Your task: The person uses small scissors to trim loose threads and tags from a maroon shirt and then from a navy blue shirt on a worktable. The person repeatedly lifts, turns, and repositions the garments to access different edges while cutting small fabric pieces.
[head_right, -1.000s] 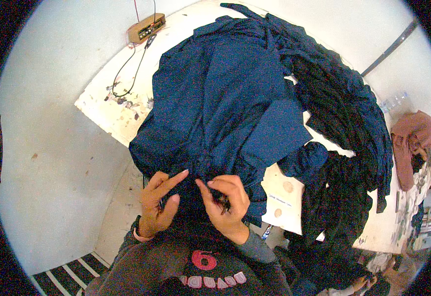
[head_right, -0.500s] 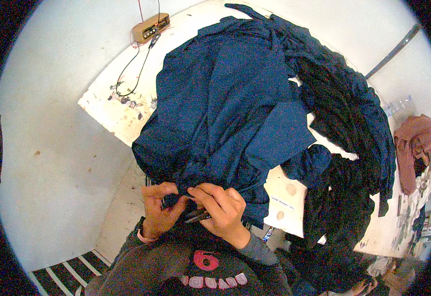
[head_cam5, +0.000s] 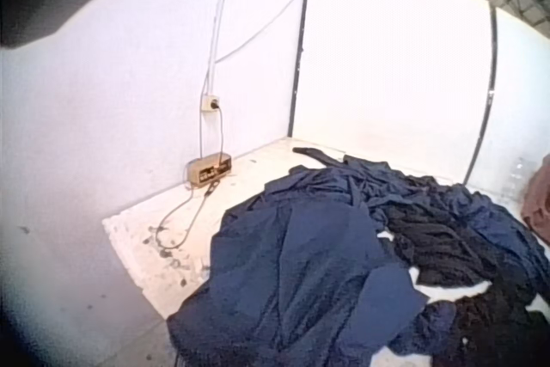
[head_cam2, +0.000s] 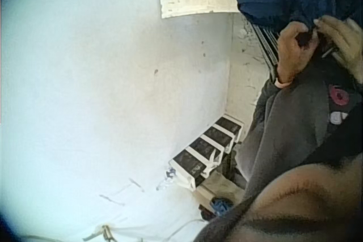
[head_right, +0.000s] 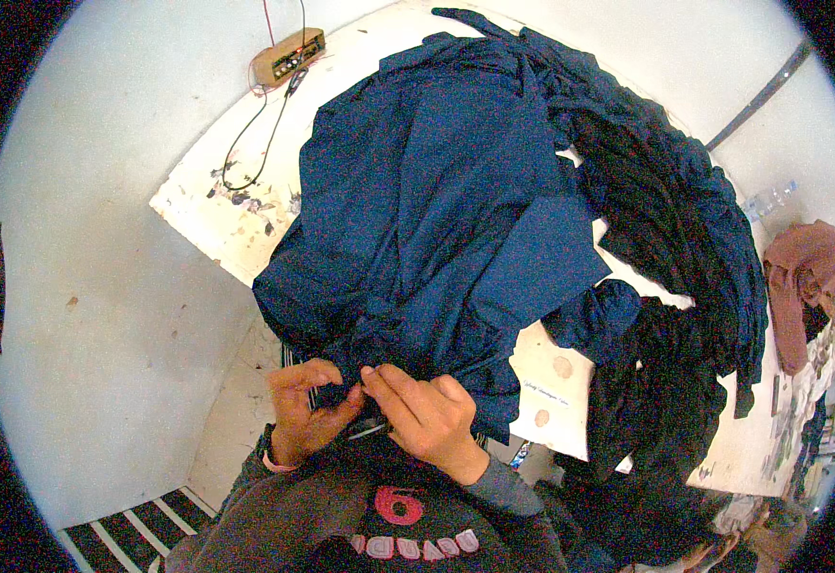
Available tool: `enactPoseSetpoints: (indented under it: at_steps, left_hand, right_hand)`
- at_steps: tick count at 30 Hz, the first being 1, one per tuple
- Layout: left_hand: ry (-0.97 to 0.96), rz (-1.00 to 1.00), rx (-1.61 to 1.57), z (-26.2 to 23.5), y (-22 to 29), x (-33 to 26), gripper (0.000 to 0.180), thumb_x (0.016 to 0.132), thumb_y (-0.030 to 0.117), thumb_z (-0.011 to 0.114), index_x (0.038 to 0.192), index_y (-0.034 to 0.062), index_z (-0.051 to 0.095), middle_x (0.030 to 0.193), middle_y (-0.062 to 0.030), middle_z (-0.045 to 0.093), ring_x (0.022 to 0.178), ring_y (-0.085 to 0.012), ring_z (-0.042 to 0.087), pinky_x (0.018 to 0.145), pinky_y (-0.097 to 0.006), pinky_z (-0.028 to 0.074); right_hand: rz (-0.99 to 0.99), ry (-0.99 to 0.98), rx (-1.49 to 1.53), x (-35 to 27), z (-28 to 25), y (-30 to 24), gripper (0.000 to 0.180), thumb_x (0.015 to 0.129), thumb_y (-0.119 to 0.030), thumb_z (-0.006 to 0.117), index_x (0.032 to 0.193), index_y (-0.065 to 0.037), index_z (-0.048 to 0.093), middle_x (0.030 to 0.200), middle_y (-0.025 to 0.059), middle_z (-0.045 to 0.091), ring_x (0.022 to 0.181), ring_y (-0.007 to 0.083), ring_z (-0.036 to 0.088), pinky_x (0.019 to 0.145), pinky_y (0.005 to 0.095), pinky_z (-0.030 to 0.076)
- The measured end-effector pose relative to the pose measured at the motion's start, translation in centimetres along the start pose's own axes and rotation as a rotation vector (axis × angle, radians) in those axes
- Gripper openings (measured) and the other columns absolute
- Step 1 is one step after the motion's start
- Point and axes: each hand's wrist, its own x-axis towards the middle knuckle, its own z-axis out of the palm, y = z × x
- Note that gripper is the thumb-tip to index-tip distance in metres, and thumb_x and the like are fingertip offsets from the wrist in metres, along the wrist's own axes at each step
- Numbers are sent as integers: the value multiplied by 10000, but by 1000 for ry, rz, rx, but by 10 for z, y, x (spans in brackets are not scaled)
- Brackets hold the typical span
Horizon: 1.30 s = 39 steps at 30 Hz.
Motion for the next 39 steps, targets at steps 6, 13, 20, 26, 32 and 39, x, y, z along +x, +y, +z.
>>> enactPoseSetpoints:
  at_steps: [6, 13, 20, 26, 32, 39]
  left_hand:
    - [83, -17, 47, 5, -10, -11, 411, 806, 18, 827, 1075, 37, 516, 860, -141, 646, 747, -254, 673, 680, -338, 538]
    - [-54, 10, 294, -12, 8, 8, 457, 839, 118, 813, 1247, 88, 611, 970, -85, 672, 931, -268, 669, 800, -371, 522]
    - [-112, 193, 415, -24, 12, 32, 536, 721, 228, 837, 1234, 186, 689, 1050, -30, 694, 1054, -235, 651, 898, -398, 461]
    - [-195, 126, 272, -24, -5, 12, 477, 718, 227, 851, 1171, 150, 722, 1061, -40, 696, 1083, -233, 654, 914, -401, 459]
    - [-316, -250, -7, -28, 12, 19, 532, 769, 225, 876, 1252, 98, 693, 1068, -75, 732, 991, -204, 703, 873, -325, 524]
    - [-69, -725, -779, -27, 7, 28, 568, 903, -20, 716, 1433, -49, 512, 1162, -118, 714, 1006, -110, 665, 900, -237, 526]
  right_hand:
    - [17, -15, 50, 2, 3, -1, 397, 769, -140, 678, 1158, -99, 741, 1111, 39, 738, 624, 105, 615, 565, 279, 386]
    - [16, -96, 39, 7, -6, 10, 363, 779, -183, 658, 1132, -138, 732, 1002, -23, 710, 686, 100, 615, 571, 291, 379]
    - [-134, -38, -31, 7, 3, 10, 347, 771, -206, 653, 1109, -170, 728, 951, -34, 691, 604, 81, 550, 564, 285, 371]
    - [-162, 7, 150, 15, -4, 10, 298, 721, -175, 700, 1008, -137, 774, 942, 32, 741, 637, 110, 634, 562, 286, 359]
    - [163, 185, 354, 29, -12, 19, 392, 630, 52, 726, 998, -82, 743, 902, 66, 735, 701, 199, 666, 568, 290, 444]
    - [705, 215, 736, 47, -17, 45, 338, 878, -51, 756, 1198, -42, 646, 1206, 30, 656, 595, -23, 434, 516, 168, 315]
